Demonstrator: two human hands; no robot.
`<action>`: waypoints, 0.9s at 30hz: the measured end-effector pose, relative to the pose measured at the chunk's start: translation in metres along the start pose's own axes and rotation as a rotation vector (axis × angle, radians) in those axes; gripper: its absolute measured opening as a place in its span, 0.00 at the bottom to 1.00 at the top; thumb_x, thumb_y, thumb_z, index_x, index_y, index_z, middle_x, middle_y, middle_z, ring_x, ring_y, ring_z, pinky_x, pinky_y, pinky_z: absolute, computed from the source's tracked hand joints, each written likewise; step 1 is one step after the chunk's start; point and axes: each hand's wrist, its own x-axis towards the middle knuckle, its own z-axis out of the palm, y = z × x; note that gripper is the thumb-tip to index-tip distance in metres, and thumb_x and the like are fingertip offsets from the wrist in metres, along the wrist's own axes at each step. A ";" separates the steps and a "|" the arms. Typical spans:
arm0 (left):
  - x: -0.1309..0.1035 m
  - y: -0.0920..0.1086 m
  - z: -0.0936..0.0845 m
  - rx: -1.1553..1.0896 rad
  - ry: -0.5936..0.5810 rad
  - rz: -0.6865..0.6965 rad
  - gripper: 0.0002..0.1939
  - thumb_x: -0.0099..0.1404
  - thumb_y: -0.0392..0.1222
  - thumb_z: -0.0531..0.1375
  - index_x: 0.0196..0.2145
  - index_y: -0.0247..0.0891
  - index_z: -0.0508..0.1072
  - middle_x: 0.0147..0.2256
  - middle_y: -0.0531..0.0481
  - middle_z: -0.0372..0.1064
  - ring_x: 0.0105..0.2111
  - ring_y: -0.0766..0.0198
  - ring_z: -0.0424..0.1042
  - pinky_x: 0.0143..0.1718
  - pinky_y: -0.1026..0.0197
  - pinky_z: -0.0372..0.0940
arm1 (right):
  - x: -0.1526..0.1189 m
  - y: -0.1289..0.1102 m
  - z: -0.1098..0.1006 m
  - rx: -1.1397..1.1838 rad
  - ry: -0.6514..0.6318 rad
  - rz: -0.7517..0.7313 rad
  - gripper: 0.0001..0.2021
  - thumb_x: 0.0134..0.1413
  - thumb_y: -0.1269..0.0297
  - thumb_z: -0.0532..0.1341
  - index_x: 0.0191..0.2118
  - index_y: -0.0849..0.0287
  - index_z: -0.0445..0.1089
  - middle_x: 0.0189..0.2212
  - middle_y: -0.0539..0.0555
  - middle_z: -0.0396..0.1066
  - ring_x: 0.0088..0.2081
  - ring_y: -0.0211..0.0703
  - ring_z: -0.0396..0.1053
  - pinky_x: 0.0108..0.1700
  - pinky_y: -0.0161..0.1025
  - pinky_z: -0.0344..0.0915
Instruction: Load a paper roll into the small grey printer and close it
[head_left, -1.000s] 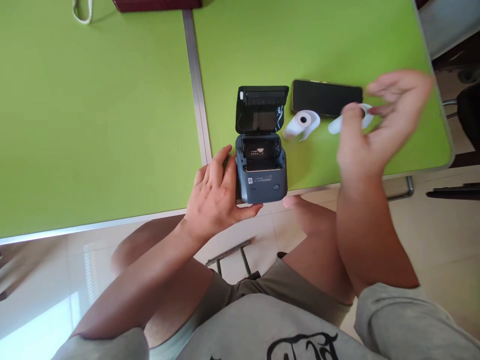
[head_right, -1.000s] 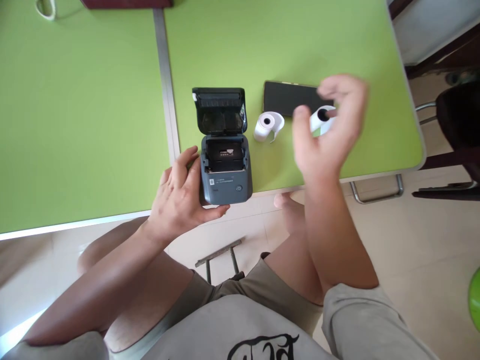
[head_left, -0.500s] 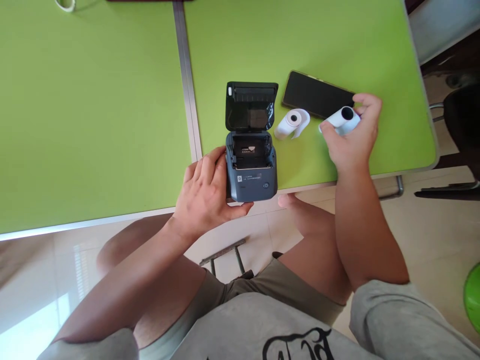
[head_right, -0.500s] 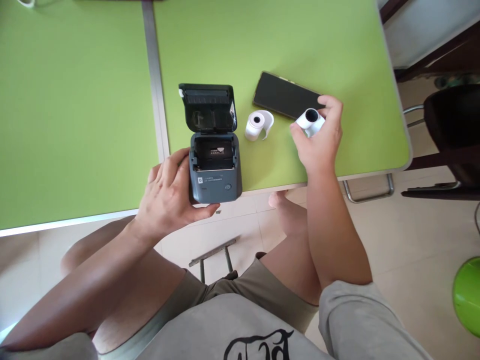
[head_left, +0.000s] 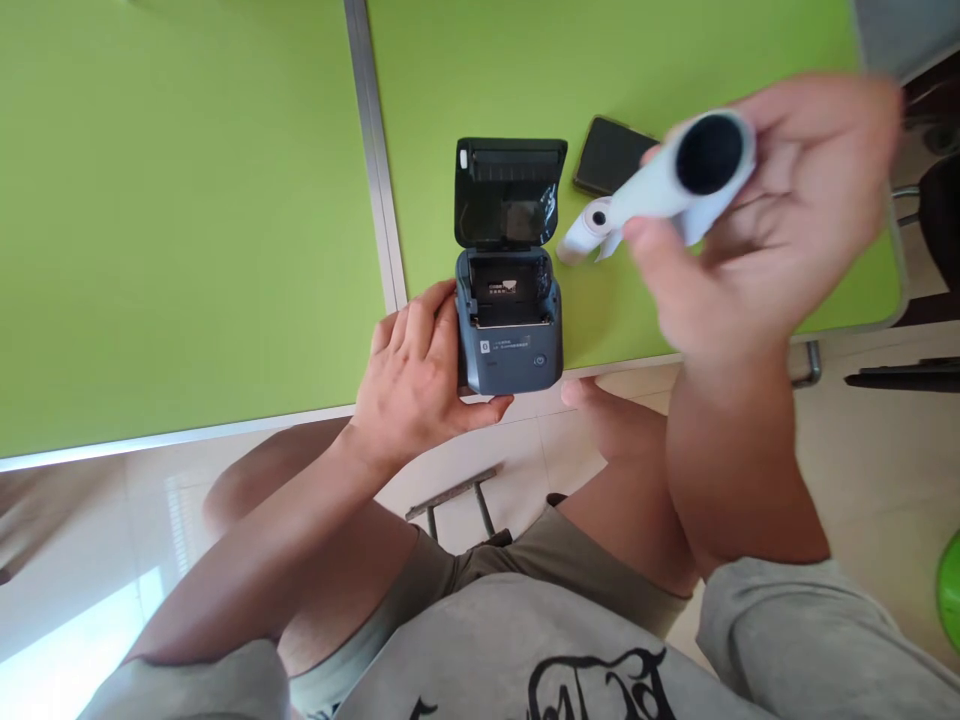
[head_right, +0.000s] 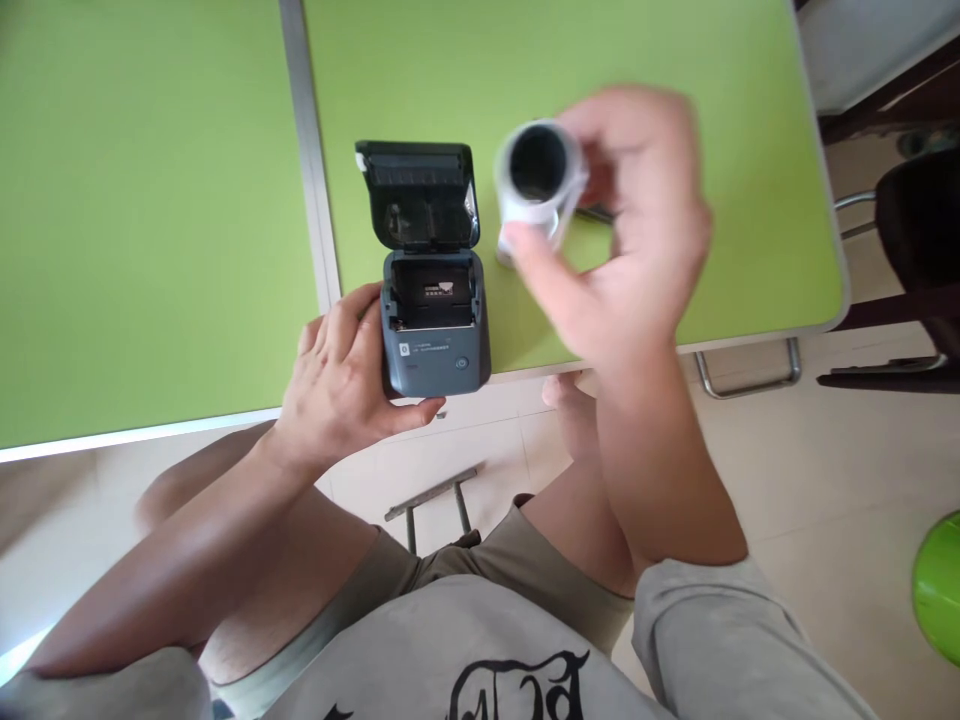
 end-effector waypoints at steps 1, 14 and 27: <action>0.000 0.000 0.000 -0.001 0.001 0.007 0.53 0.61 0.74 0.60 0.67 0.27 0.60 0.64 0.26 0.65 0.62 0.37 0.69 0.61 0.43 0.63 | 0.003 -0.013 0.007 -0.038 -0.101 -0.009 0.17 0.56 0.69 0.67 0.51 0.54 0.73 0.45 0.53 0.77 0.45 0.44 0.77 0.44 0.44 0.75; -0.003 -0.002 0.002 -0.048 -0.001 0.035 0.54 0.63 0.74 0.59 0.69 0.26 0.57 0.65 0.25 0.64 0.63 0.37 0.67 0.62 0.42 0.63 | -0.007 -0.018 0.028 -0.285 -0.592 0.226 0.08 0.60 0.74 0.63 0.41 0.51 0.70 0.44 0.53 0.82 0.44 0.53 0.80 0.51 0.55 0.72; -0.005 -0.001 0.004 -0.030 0.043 0.027 0.54 0.64 0.75 0.57 0.68 0.22 0.59 0.64 0.23 0.65 0.63 0.38 0.69 0.61 0.45 0.63 | 0.003 -0.031 0.027 -0.235 -0.543 0.088 0.10 0.60 0.74 0.61 0.29 0.54 0.70 0.35 0.54 0.78 0.38 0.46 0.75 0.42 0.45 0.68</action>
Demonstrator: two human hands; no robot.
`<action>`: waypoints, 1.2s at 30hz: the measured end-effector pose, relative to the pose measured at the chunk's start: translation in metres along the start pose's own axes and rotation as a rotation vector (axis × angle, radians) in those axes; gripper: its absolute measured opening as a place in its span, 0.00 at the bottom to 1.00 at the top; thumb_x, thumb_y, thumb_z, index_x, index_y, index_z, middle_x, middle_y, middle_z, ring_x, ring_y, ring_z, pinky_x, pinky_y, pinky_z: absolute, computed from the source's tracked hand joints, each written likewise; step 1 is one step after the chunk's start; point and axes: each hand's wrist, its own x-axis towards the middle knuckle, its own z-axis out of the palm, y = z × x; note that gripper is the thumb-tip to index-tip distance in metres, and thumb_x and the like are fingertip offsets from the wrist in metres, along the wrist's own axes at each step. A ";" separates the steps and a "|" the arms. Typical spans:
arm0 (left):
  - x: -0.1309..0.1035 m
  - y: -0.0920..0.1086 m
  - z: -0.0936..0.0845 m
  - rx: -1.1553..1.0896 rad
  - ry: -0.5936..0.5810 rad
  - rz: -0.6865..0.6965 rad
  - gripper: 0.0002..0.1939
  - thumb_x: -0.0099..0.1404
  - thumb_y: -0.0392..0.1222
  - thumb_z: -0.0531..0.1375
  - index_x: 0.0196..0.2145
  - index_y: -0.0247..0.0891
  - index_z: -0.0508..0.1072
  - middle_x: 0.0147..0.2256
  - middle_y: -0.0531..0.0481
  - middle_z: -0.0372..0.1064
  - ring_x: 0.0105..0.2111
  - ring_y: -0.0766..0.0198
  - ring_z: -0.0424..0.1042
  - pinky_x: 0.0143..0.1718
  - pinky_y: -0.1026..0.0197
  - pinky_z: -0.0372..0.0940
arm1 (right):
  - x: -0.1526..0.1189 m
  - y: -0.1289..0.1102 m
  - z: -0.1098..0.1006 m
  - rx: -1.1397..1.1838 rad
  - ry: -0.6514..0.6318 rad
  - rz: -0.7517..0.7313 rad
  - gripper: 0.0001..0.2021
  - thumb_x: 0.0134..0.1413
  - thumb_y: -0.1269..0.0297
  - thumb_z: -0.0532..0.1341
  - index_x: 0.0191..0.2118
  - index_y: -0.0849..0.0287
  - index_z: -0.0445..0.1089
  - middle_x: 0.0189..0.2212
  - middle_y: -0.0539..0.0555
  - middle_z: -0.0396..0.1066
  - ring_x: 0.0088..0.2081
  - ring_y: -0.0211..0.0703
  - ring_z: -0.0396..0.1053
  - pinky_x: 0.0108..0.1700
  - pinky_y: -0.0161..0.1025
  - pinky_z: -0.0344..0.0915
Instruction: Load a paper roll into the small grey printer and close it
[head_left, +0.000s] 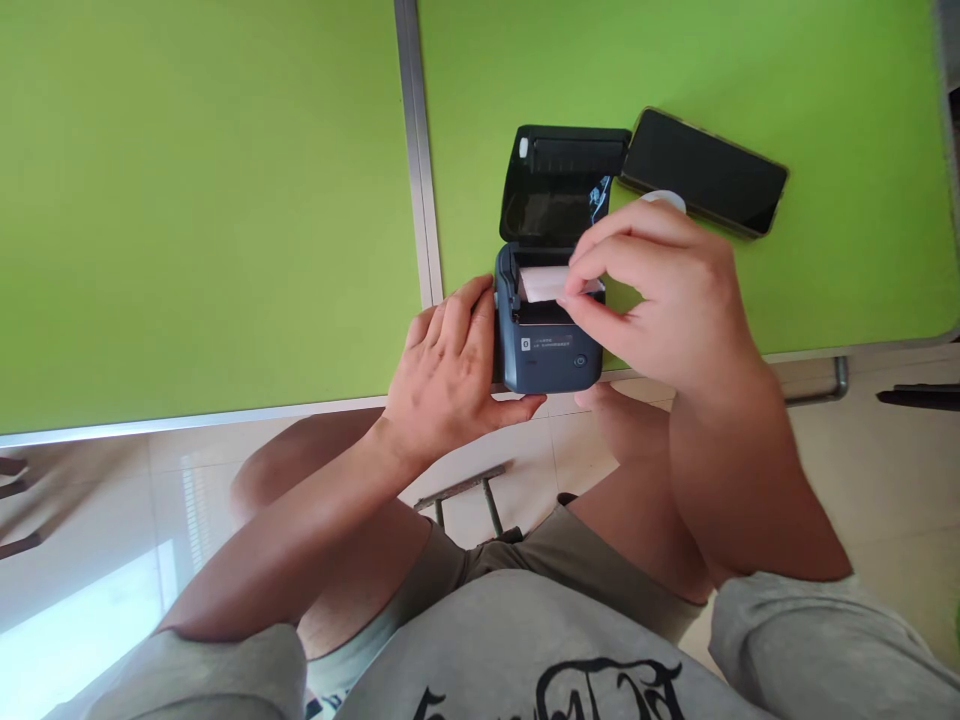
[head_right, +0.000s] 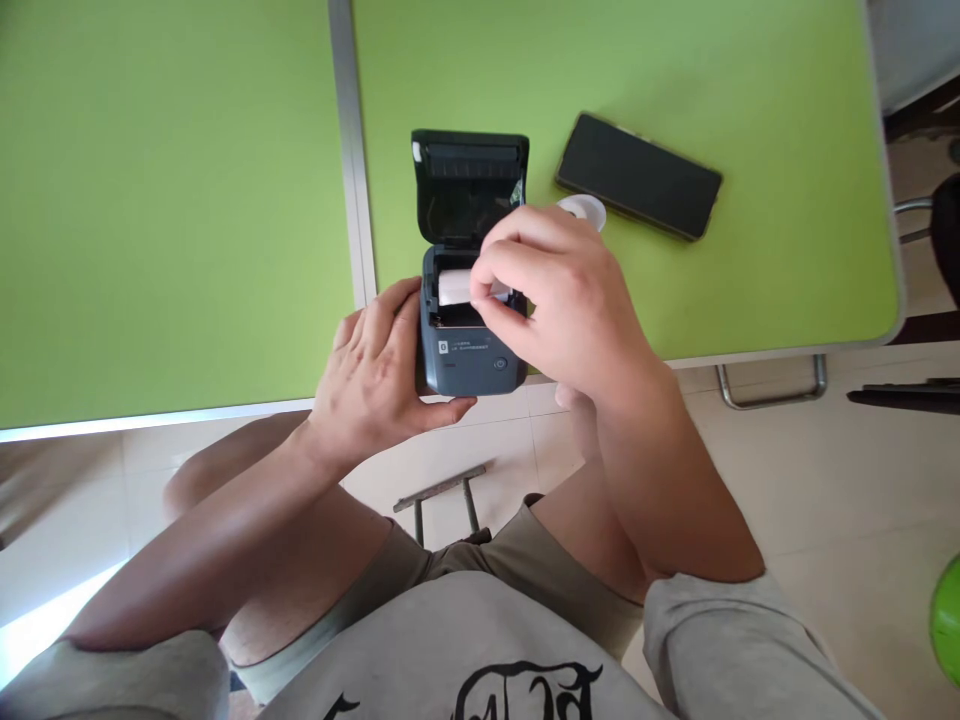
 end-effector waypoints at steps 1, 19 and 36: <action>0.000 0.000 0.001 -0.002 0.018 0.004 0.55 0.64 0.75 0.57 0.68 0.21 0.58 0.64 0.22 0.65 0.63 0.37 0.68 0.61 0.45 0.63 | -0.001 -0.003 -0.003 0.016 -0.027 -0.011 0.10 0.60 0.73 0.61 0.28 0.55 0.70 0.32 0.53 0.75 0.35 0.43 0.73 0.38 0.43 0.67; -0.002 0.000 -0.003 -0.026 -0.060 0.032 0.31 0.65 0.62 0.67 0.63 0.61 0.68 0.68 0.38 0.59 0.66 0.39 0.62 0.58 0.40 0.63 | -0.005 0.012 0.011 0.298 0.134 0.272 0.29 0.59 0.69 0.63 0.65 0.50 0.63 0.69 0.56 0.63 0.55 0.46 0.74 0.29 0.32 0.66; -0.003 -0.002 -0.001 -0.011 -0.028 0.048 0.34 0.68 0.63 0.63 0.67 0.53 0.63 0.67 0.33 0.61 0.67 0.44 0.64 0.59 0.42 0.62 | -0.023 0.009 0.018 0.534 0.189 0.613 0.35 0.63 0.39 0.63 0.12 0.57 0.62 0.08 0.46 0.56 0.12 0.30 0.52 0.18 0.36 0.45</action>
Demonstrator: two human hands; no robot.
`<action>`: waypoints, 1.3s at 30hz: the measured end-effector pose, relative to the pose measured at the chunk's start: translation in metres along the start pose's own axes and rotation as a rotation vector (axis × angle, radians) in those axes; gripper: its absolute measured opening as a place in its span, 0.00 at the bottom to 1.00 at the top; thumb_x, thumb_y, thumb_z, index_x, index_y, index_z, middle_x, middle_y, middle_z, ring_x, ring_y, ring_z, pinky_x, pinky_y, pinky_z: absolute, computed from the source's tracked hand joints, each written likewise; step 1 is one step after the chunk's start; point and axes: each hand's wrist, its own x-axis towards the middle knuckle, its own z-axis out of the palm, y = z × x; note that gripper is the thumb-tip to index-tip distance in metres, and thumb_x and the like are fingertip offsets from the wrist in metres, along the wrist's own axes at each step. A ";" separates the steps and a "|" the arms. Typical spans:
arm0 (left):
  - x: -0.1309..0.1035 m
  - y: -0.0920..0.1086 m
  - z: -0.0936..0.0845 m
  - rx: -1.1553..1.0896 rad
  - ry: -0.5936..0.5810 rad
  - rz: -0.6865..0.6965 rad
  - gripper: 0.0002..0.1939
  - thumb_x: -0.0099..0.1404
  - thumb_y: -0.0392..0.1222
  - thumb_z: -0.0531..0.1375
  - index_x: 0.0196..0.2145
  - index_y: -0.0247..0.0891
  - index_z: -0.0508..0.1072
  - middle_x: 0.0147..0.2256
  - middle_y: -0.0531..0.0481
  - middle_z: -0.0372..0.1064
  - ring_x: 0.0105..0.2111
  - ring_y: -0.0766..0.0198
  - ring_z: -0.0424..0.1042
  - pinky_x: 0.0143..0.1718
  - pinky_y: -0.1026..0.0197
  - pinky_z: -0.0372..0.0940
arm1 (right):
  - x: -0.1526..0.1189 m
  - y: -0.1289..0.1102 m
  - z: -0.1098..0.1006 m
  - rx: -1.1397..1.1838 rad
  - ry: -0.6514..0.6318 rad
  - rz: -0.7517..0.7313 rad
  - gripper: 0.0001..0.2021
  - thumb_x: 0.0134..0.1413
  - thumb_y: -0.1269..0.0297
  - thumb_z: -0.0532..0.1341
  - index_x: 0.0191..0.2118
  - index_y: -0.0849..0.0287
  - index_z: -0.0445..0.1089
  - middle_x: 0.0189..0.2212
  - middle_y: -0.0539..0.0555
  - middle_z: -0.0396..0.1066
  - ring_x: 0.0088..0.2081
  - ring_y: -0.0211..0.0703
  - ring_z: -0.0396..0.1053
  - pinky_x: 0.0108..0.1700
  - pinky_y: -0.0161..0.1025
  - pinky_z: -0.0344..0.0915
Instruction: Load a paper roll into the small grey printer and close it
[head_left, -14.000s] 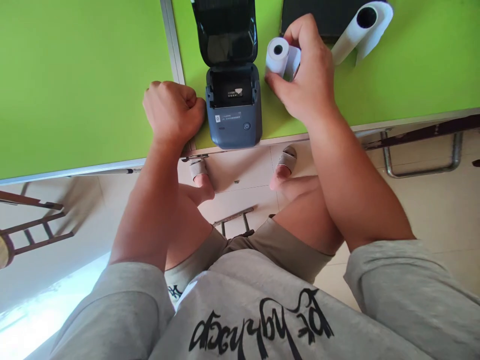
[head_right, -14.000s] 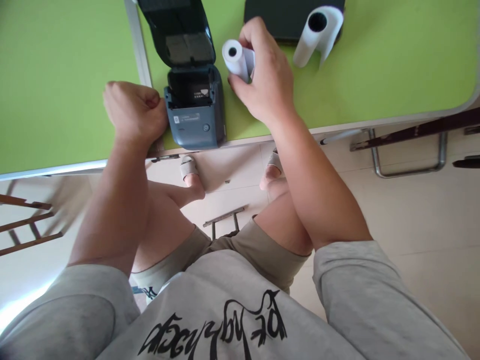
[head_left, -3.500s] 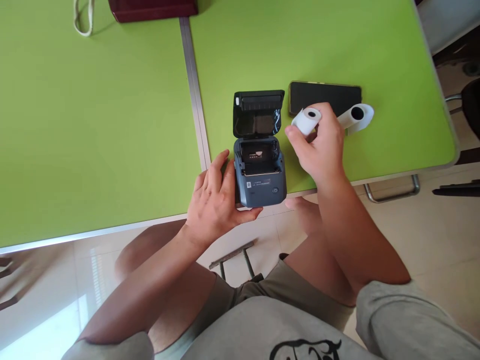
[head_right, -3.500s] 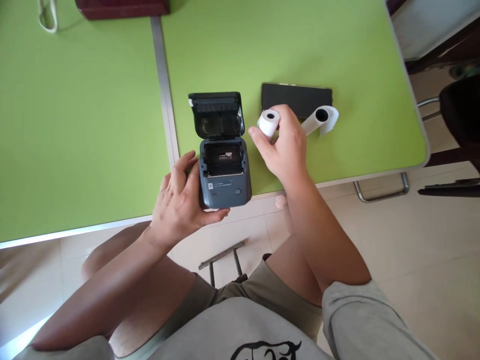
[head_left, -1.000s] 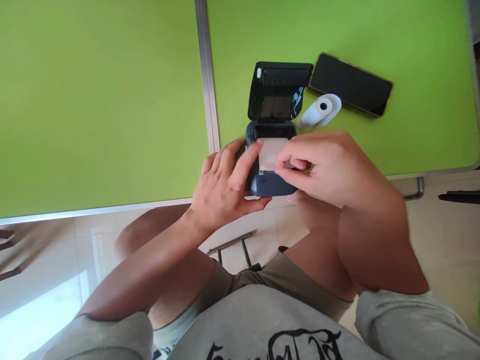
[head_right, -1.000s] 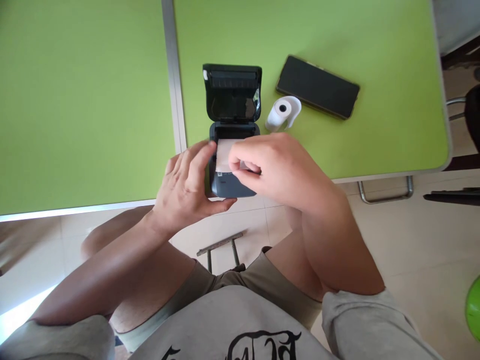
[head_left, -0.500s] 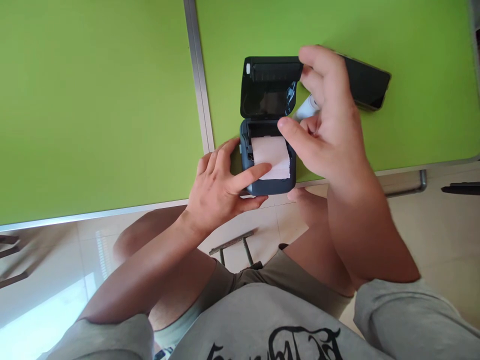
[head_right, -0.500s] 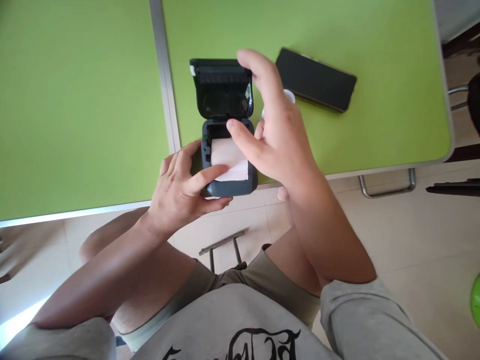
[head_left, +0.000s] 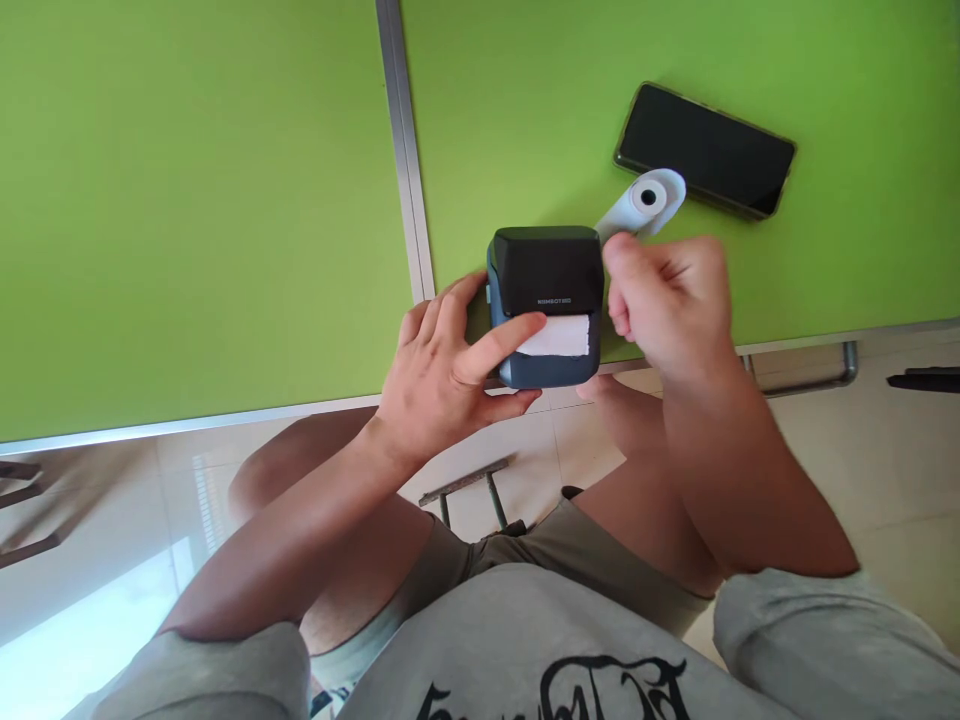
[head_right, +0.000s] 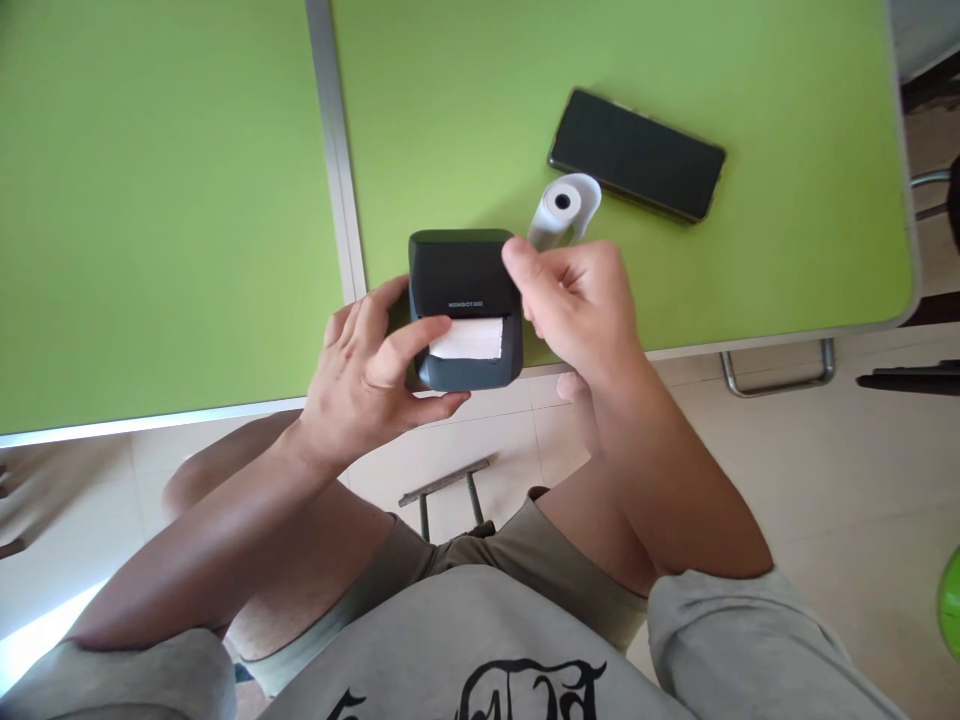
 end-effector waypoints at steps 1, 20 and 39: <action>0.000 0.000 0.000 -0.002 0.009 -0.001 0.38 0.68 0.65 0.62 0.69 0.49 0.61 0.66 0.31 0.62 0.66 0.44 0.65 0.60 0.43 0.62 | -0.002 0.005 -0.001 -0.040 -0.026 0.034 0.35 0.61 0.38 0.64 0.13 0.57 0.62 0.09 0.46 0.57 0.12 0.30 0.54 0.17 0.36 0.45; 0.005 -0.001 0.006 -0.006 0.040 -0.099 0.58 0.57 0.78 0.62 0.71 0.36 0.56 0.63 0.29 0.67 0.61 0.38 0.71 0.57 0.44 0.64 | -0.006 0.015 0.002 -0.089 -0.162 -0.033 0.30 0.69 0.45 0.57 0.20 0.56 0.48 0.18 0.46 0.48 0.22 0.33 0.48 0.25 0.37 0.43; -0.005 -0.003 0.003 -0.012 0.109 -0.097 0.57 0.58 0.81 0.58 0.71 0.38 0.60 0.63 0.30 0.70 0.58 0.39 0.77 0.56 0.42 0.72 | -0.006 0.021 0.001 -0.089 -0.172 -0.038 0.26 0.71 0.51 0.53 0.22 0.55 0.49 0.18 0.45 0.48 0.23 0.34 0.50 0.27 0.38 0.44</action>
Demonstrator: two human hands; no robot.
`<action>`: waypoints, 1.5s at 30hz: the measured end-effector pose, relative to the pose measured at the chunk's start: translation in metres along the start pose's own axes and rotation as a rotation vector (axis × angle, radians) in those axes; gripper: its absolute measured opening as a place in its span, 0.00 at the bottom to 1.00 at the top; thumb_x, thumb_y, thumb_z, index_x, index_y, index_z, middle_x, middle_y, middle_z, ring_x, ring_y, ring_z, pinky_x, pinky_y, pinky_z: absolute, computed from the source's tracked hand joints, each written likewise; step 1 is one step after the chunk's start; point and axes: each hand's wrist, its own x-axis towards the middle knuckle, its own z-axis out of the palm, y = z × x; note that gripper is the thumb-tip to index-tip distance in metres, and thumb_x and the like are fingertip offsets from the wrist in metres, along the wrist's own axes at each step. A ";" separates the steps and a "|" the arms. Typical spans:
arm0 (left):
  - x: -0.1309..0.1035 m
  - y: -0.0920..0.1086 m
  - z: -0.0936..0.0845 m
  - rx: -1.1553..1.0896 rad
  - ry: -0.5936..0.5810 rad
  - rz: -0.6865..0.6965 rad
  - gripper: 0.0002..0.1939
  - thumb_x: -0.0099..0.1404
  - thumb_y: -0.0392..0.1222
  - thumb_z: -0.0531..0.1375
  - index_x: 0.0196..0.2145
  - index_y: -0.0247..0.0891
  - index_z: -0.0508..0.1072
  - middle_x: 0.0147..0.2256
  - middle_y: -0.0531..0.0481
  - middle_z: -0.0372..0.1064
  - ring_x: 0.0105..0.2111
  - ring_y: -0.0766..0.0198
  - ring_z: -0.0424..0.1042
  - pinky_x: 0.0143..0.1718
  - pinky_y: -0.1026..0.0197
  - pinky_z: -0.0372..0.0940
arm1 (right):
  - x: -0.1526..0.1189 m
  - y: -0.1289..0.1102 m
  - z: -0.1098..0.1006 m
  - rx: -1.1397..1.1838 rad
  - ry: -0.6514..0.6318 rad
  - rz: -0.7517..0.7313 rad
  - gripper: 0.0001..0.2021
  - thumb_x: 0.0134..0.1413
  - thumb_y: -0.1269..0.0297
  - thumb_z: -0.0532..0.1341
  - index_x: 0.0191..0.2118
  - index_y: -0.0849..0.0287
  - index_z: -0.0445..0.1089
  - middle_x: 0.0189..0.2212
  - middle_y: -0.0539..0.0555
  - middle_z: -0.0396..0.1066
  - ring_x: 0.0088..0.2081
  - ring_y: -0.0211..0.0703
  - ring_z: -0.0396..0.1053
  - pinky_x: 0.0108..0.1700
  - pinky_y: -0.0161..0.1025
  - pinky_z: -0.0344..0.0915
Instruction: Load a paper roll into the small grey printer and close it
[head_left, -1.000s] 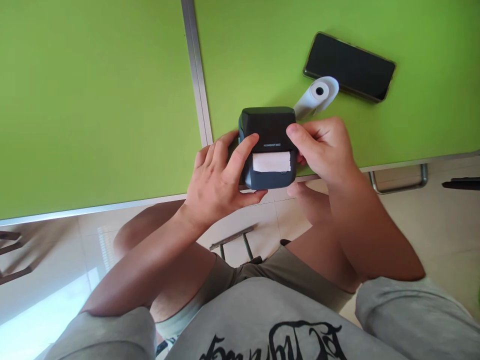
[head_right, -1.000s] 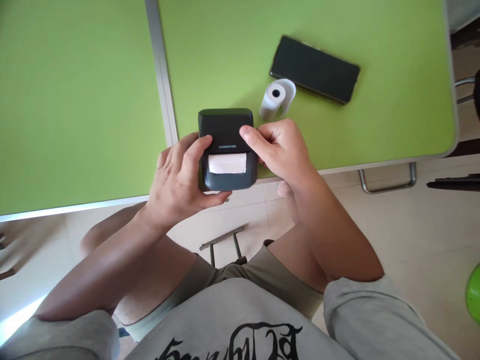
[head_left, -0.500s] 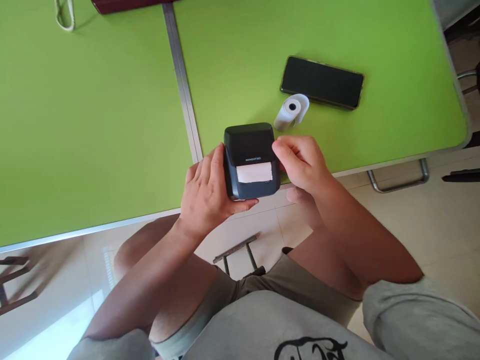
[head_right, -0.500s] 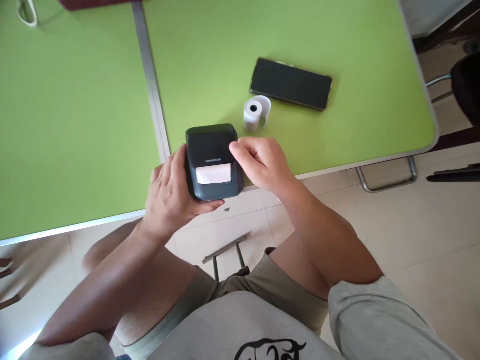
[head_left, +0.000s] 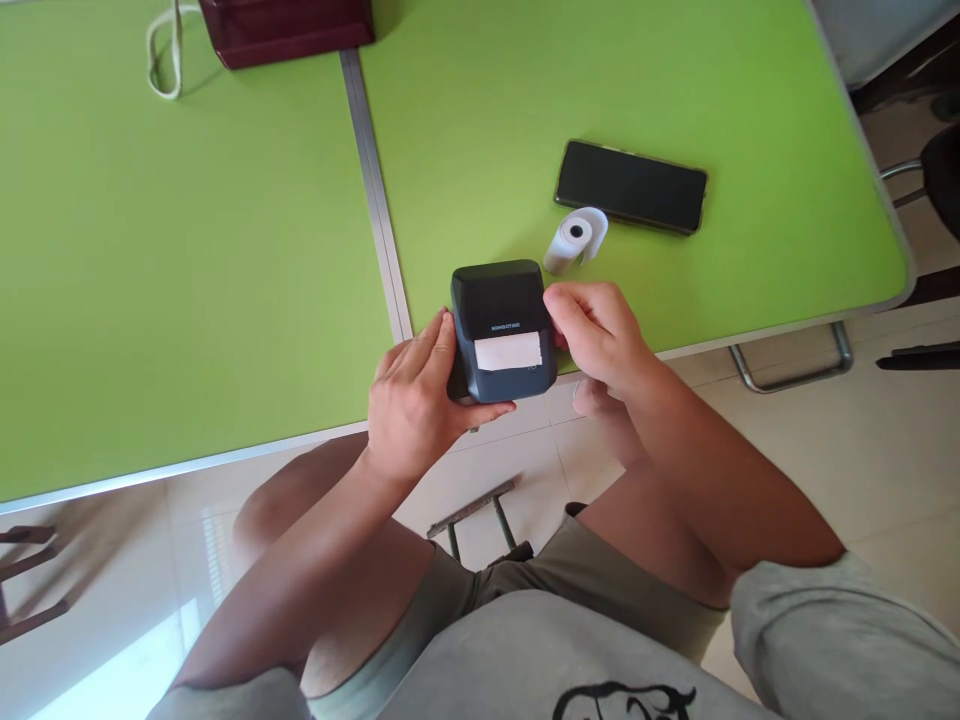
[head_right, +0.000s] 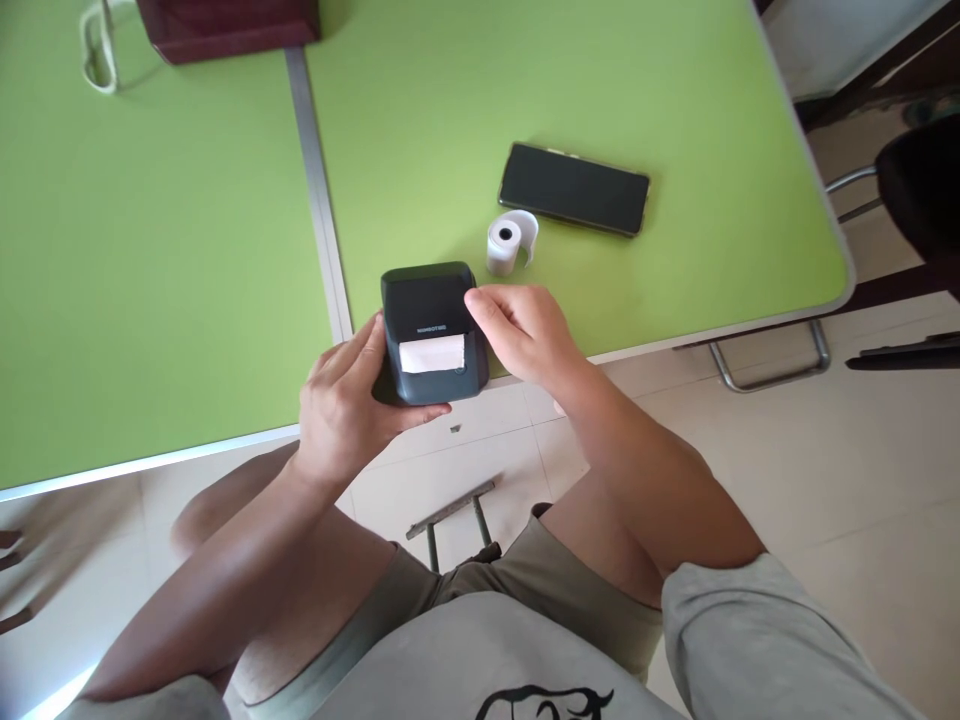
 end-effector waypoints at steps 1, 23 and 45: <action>0.000 0.000 -0.002 -0.009 -0.011 -0.012 0.56 0.58 0.81 0.59 0.71 0.39 0.60 0.64 0.30 0.69 0.58 0.38 0.77 0.56 0.41 0.73 | 0.000 0.000 0.000 0.001 -0.003 0.002 0.26 0.71 0.51 0.53 0.22 0.55 0.49 0.18 0.45 0.48 0.23 0.34 0.50 0.27 0.38 0.44; 0.004 0.001 0.002 0.078 -0.001 0.001 0.56 0.62 0.83 0.51 0.64 0.27 0.68 0.57 0.28 0.73 0.54 0.41 0.76 0.51 0.45 0.70 | 0.012 -0.033 -0.018 -0.145 0.069 -0.087 0.25 0.55 0.61 0.66 0.24 0.54 0.45 0.20 0.45 0.50 0.23 0.33 0.51 0.28 0.37 0.47; 0.004 0.007 0.001 0.223 0.011 0.071 0.55 0.69 0.78 0.47 0.66 0.18 0.63 0.52 0.26 0.74 0.47 0.43 0.75 0.46 0.49 0.63 | 0.039 -0.073 -0.011 -0.925 -0.382 -0.019 0.12 0.59 0.68 0.62 0.49 0.53 0.74 0.33 0.53 0.78 0.30 0.45 0.69 0.36 0.40 0.55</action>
